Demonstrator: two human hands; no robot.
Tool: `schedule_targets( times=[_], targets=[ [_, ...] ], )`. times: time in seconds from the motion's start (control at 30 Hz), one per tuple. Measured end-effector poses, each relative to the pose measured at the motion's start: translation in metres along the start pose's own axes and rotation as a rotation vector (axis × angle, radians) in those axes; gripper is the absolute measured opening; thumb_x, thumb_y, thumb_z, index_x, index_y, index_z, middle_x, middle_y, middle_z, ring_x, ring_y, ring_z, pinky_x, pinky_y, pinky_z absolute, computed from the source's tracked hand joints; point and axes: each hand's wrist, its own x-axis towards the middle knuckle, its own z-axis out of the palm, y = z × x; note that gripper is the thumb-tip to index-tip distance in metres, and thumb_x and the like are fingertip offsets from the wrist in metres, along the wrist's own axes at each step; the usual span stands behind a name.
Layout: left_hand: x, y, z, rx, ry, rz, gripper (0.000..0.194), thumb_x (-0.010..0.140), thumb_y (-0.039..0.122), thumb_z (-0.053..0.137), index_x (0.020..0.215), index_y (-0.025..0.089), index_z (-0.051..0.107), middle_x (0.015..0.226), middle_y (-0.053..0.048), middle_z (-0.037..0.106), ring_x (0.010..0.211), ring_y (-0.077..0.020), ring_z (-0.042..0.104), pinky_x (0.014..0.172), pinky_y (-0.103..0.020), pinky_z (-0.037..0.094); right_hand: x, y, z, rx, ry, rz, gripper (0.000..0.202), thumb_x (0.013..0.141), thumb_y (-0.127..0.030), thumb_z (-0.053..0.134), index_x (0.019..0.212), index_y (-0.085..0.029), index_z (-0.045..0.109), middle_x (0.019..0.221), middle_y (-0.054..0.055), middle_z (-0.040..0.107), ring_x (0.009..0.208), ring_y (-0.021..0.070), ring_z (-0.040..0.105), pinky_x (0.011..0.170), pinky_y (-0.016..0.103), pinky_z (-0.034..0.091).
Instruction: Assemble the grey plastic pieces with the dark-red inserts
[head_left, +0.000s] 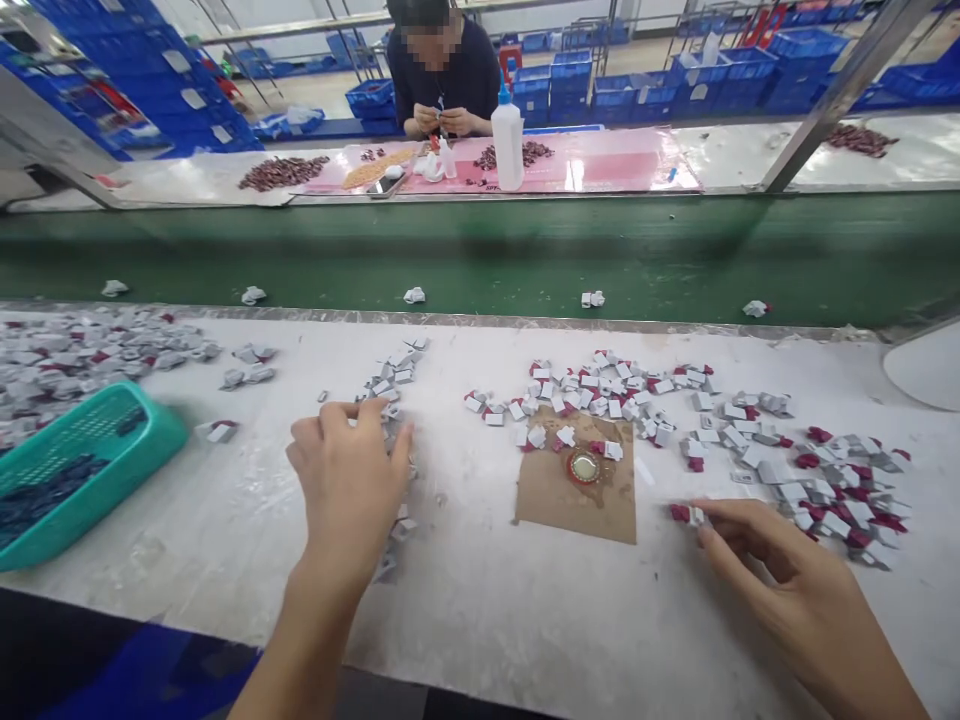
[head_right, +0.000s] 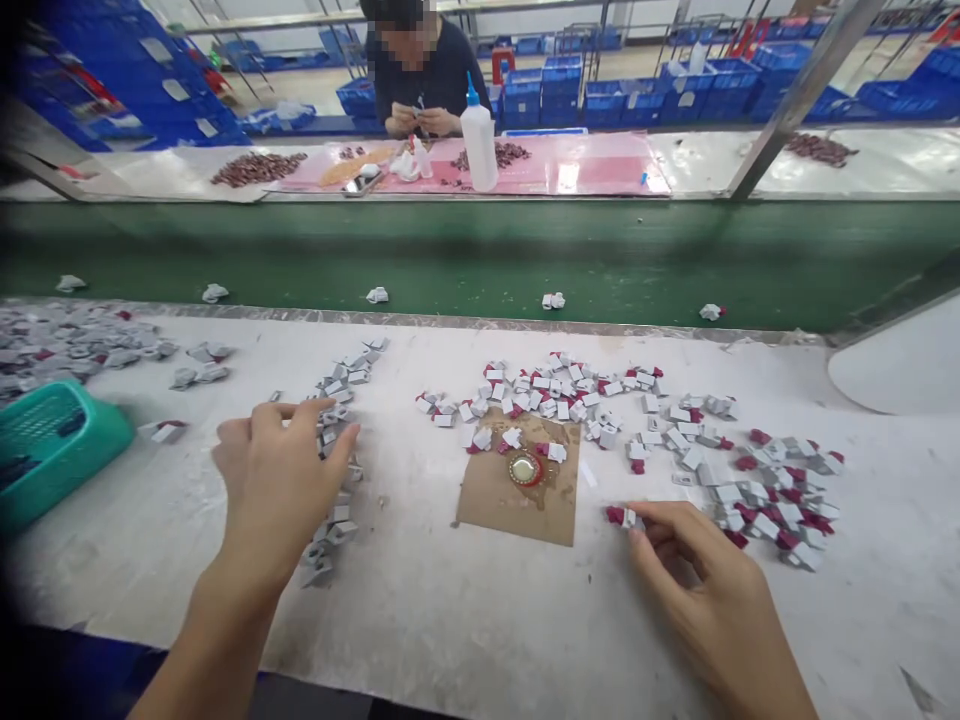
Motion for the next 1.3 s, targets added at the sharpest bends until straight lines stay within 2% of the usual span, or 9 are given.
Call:
schedule_targets(
  times=[0.1, 0.23, 0.4, 0.5, 0.6, 0.73, 0.97, 1.1, 1.3],
  targets=[
    [0.012, 0.001, 0.002, 0.011, -0.143, -0.073, 0.035, 0.107, 0.032, 0.061, 0.132, 0.016, 0.079, 0.133, -0.027, 0.070, 0.129, -0.0520, 0.061, 0.108, -0.065, 0.054, 0.002, 0.001, 0.002, 0.019, -0.027, -0.027, 0.022, 0.109, -0.047, 0.075, 0.119, -0.030, 0.085, 0.112, 0.008, 0.083, 0.080, 0.0220, 0.074, 0.071, 0.033, 0.065],
    [0.015, 0.007, 0.000, -0.095, -0.152, -0.098, 0.021, 0.104, 0.023, 0.058, 0.117, 0.019, 0.074, 0.130, -0.024, 0.074, 0.132, -0.0507, 0.062, 0.110, -0.066, 0.054, 0.000, -0.002, 0.003, 0.033, -0.041, -0.052, 0.018, 0.109, -0.046, 0.076, 0.110, -0.030, 0.084, 0.122, 0.008, 0.083, 0.080, 0.0210, 0.072, 0.075, 0.035, 0.065],
    [-0.013, 0.016, -0.005, -0.526, -0.211, 0.029, 0.010, 0.097, 0.025, 0.063, 0.106, 0.026, 0.068, 0.105, -0.008, 0.074, 0.093, -0.0299, 0.073, 0.088, -0.047, 0.063, -0.009, -0.014, 0.001, 0.030, -0.052, 0.001, 0.015, 0.108, -0.045, 0.077, 0.109, -0.033, 0.085, 0.122, 0.006, 0.086, 0.102, 0.0277, 0.081, 0.091, 0.040, 0.068],
    [-0.037, 0.028, -0.007, -0.695, -0.296, 0.101, 0.007, 0.097, 0.027, 0.063, 0.100, 0.027, 0.069, 0.102, -0.005, 0.075, 0.085, -0.0241, 0.074, 0.083, -0.041, 0.064, -0.011, -0.023, 0.002, 0.046, -0.007, 0.046, 0.013, 0.108, -0.044, 0.077, 0.110, -0.034, 0.085, 0.120, 0.003, 0.088, 0.102, 0.0265, 0.082, 0.094, 0.039, 0.068],
    [-0.053, 0.036, -0.008, -0.746, -0.375, 0.134, 0.010, 0.095, 0.028, 0.064, 0.100, 0.027, 0.073, 0.106, -0.004, 0.079, 0.087, -0.0236, 0.076, 0.084, -0.040, 0.064, -0.007, -0.030, 0.005, 0.102, 0.016, 0.113, 0.017, 0.106, -0.046, 0.079, 0.116, -0.033, 0.086, 0.116, 0.004, 0.089, 0.100, 0.0259, 0.084, 0.090, 0.037, 0.071],
    [-0.057, 0.038, -0.011, -0.752, -0.445, 0.118, 0.016, 0.099, 0.042, 0.071, 0.103, 0.029, 0.080, 0.114, -0.004, 0.081, 0.091, -0.0241, 0.075, 0.081, -0.038, 0.062, 0.007, -0.040, 0.009, 0.316, -0.028, 0.222, 0.020, 0.100, -0.049, 0.088, 0.111, -0.032, 0.090, 0.113, 0.006, 0.091, 0.102, 0.0264, 0.088, 0.089, 0.035, 0.073],
    [-0.045, 0.047, -0.009, -0.772, -0.498, -0.013, 0.030, 0.095, 0.050, 0.071, 0.110, 0.026, 0.080, 0.093, -0.005, 0.077, 0.081, -0.0258, 0.071, 0.075, -0.041, 0.061, 0.034, -0.051, 0.018, 0.591, -0.167, 0.306, 0.028, 0.089, -0.051, 0.100, 0.105, -0.030, 0.093, 0.102, 0.007, 0.093, 0.092, 0.0250, 0.089, 0.081, 0.033, 0.076],
    [-0.044, 0.049, -0.008, -0.742, -0.500, -0.004, 0.034, 0.093, 0.050, 0.067, 0.110, 0.026, 0.084, 0.091, -0.006, 0.074, 0.075, -0.0255, 0.068, 0.072, -0.043, 0.061, 0.045, -0.057, 0.021, 0.561, -0.199, 0.221, 0.024, 0.090, -0.048, 0.099, 0.105, -0.029, 0.093, 0.101, 0.007, 0.093, 0.093, 0.0268, 0.090, 0.087, 0.039, 0.078],
    [-0.047, 0.056, -0.015, -0.959, -0.522, -0.075, 0.031, 0.095, 0.053, 0.078, 0.113, 0.029, 0.085, 0.103, -0.007, 0.084, 0.095, -0.0289, 0.079, 0.085, -0.043, 0.065, 0.054, -0.070, 0.028, 0.365, -0.144, 0.027, 0.016, 0.100, -0.038, 0.086, 0.111, -0.029, 0.093, 0.110, 0.006, 0.093, 0.100, 0.0283, 0.090, 0.094, 0.045, 0.078]
  ],
)
